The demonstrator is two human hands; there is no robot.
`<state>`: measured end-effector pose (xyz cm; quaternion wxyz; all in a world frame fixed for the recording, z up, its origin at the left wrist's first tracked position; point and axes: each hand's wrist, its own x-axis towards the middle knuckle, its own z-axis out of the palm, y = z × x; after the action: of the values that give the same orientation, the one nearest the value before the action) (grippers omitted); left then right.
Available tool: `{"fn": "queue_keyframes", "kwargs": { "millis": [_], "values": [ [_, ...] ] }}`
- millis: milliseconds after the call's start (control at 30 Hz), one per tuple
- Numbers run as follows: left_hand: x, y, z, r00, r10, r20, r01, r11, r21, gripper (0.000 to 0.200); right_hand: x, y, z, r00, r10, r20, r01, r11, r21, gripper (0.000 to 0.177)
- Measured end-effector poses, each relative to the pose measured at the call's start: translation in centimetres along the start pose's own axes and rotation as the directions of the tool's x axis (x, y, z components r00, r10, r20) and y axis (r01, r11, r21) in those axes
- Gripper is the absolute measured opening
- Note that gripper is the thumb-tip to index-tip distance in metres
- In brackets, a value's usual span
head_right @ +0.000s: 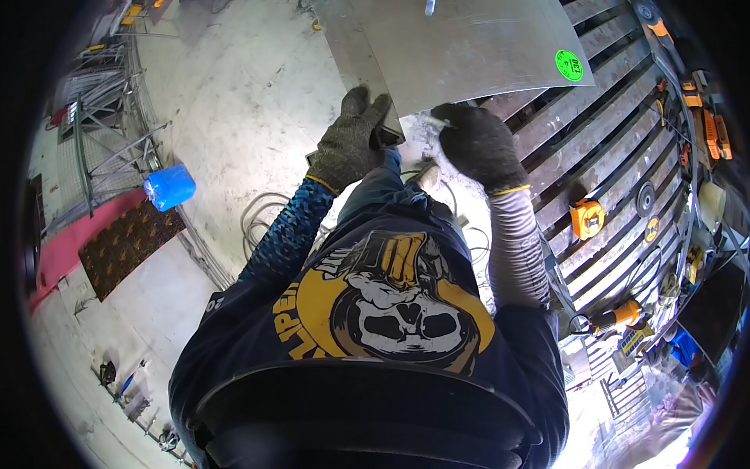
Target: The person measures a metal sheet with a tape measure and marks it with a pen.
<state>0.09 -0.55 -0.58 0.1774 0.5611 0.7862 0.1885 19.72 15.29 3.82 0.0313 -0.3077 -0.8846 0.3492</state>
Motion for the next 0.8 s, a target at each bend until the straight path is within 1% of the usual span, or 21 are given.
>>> {"fn": "queue_keyframes", "kwargs": {
  "millis": [33,67,100,133,167,200,233,300,333,367,433,467,500,567,600,633,667,700,733,767,800],
  "values": [
    [-0.4,0.6,-1.0,0.999,-0.026,0.045,0.027,0.999,-0.027,0.083,-0.3,0.7,0.0,0.979,-0.112,-0.167,0.134,0.983,0.124,0.032],
    [-0.8,1.0,-1.6,0.995,-0.048,0.091,0.053,0.997,-0.053,0.083,-0.9,1.2,-0.3,0.986,0.014,-0.164,0.037,0.952,0.304,0.03],
    [-1.3,1.1,-2.1,0.995,-0.044,0.091,0.049,0.998,-0.047,0.083,-1.4,1.0,-0.8,0.98,0.138,-0.14,-0.056,0.878,0.476,0.027],
    [-1.8,1.2,-2.6,0.993,-0.069,0.094,0.076,0.994,-0.077,0.081,-1.6,1.5,-0.8,0.98,0.137,-0.147,-0.051,0.876,0.479,0.027],
    [-2.4,1.4,-3.0,0.99,-0.096,0.099,0.106,0.989,-0.106,0.08,-2.0,2.5,-0.4,0.96,0.105,-0.259,0.016,0.905,0.425,0.026],
    [-3.1,1.4,-2.9,0.995,-0.096,0.013,0.097,0.991,-0.097,0.082,-2.4,3.6,0.0,0.928,0.066,-0.367,0.078,0.928,0.365,0.026],
    [-3.5,1.0,-3.0,0.996,-0.091,0.008,0.091,0.992,-0.085,0.082,-3.0,5.3,0.3,0.924,0.064,-0.377,0.087,0.925,0.37,0.026],
    [-3.9,0.2,-3.9,0.988,-0.025,-0.155,0.027,1.0,0.015,0.084,-3.8,7.2,0.3,0.909,-0.144,-0.392,0.174,0.984,0.043,0.025],
    [-3.9,0.3,-4.4,0.981,-0.039,-0.189,0.054,0.996,0.075,0.087,-4.6,6.8,0.6,0.916,0.262,-0.305,-0.09,0.873,0.48,0.024],
    [-3.5,0.3,-5.0,0.979,-0.028,-0.2,0.047,0.995,0.087,0.087,-4.8,6.6,0.6,0.913,0.254,-0.318,-0.074,0.872,0.483,0.024],
    [-2.5,1.3,-7.2,0.975,0.057,-0.215,-0.047,0.997,0.055,0.086,-4.8,6.3,0.9,0.815,0.311,-0.489,-0.03,0.866,0.499,0.028],
    [-1.4,1.4,-7.1,0.97,0.125,-0.207,-0.132,0.991,-0.019,0.085,-5.1,6.7,0.9,0.835,0.31,-0.455,0.033,0.796,0.604,0.034],
    [0.0,2.0,-7.0,0.926,0.288,-0.246,-0.299,0.954,-0.007,0.083,-5.0,6.5,0.8,0.833,0.301,-0.465,0.052,0.793,0.607,0.034],
    [2.4,5.5,-7.1,0.935,0.333,-0.121,-0.342,0.937,-0.069,0.079,-5.1,5.9,0.8,0.739,0.22,-0.637,0.225,0.811,0.541,0.04],
    [3.6,6.2,-5.5,0.931,0.362,-0.051,-0.364,0.931,-0.021,0.077,-5.6,5.9,0.0,0.719,0.127,-0.683,0.146,0.934,0.327,0.039],
    [4.8,7.0,-3.9,0.92,0.391,0.015,-0.391,0.92,0.024,0.076,-6.0,5.8,-0.2,0.702,0.13,-0.701,0.15,0.934,0.324,0.039],
    [5.7,9.5,-4.1,0.923,0.347,0.166,-0.352,0.936,-0.003,0.073,-6.4,5.8,-0.3,0.642,0.17,-0.748,0.093,0.951,0.296,0.038],
    [6.4,10.3,-2.5,0.914,0.369,0.169,-0.374,0.927,-0.002,0.073,-7.1,5.8,-0.5,0.577,0.207,-0.79,0.03,0.961,0.274,0.037],
    [7.2,10.6,-0.2,0.888,0.43,0.16,-0.444,0.894,0.064,0.071,-8.0,5.9,-0.7,0.54,0.25,-0.803,-0.027,0.959,0.28,0.031],
    [8.0,11.1,1.2,0.859,0.488,0.152,-0.507,0.852,0.129,0.07,-9.1,5.5,-0.8,0.497,0.335,-0.8,-0.01,0.925,0.381,0.025],
    [8.9,12.0,1.7,0.85,0.504,0.155,-0.523,0.843,0.127,0.07,-10.1,6.7,-0.1,0.473,0.357,-0.806,-0.004,0.915,0.403,0.024]
  ]
}}
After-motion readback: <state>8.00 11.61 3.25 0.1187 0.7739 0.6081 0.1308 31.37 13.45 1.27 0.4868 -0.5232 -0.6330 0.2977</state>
